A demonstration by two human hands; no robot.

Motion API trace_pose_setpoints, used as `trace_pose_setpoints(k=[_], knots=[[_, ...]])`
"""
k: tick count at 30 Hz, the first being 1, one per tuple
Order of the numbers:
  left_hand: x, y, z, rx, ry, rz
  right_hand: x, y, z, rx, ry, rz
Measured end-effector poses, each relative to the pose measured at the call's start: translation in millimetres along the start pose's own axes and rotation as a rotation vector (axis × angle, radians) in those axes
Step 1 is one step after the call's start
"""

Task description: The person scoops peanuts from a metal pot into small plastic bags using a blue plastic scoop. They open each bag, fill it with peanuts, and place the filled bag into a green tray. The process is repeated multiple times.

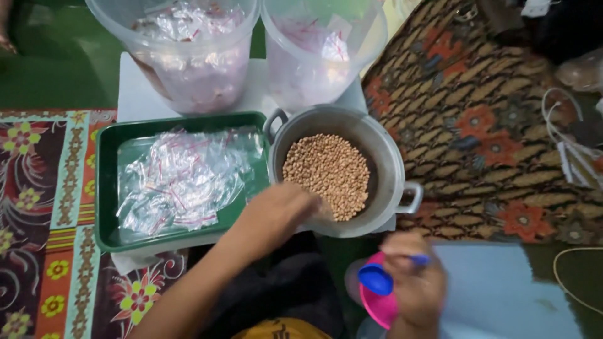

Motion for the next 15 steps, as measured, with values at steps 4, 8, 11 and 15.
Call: trace_pose_setpoints(k=[4,8,11,15], knots=[[15,-3,-25,0.16,-0.003,0.061,-3,-51,-11,0.127,-0.286,0.117],[30,-2,-37,0.168,-0.039,0.046,0,-78,-10,0.223,-0.069,0.226],[47,-9,-33,0.16,0.051,-0.001,2,-87,2,0.178,-0.046,0.237],[54,-6,-34,0.173,0.101,-0.146,4,-95,12,0.209,-0.04,0.256]])
Point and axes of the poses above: each hand's wrist, its own x-axis away from the middle knuckle, its own y-axis out of the back of the hand, z = x × y, the point moved 3 cm from there along -x, towards the middle knuckle, and after that the axes turned 13 degrees about -y, right-handed, at the moved point
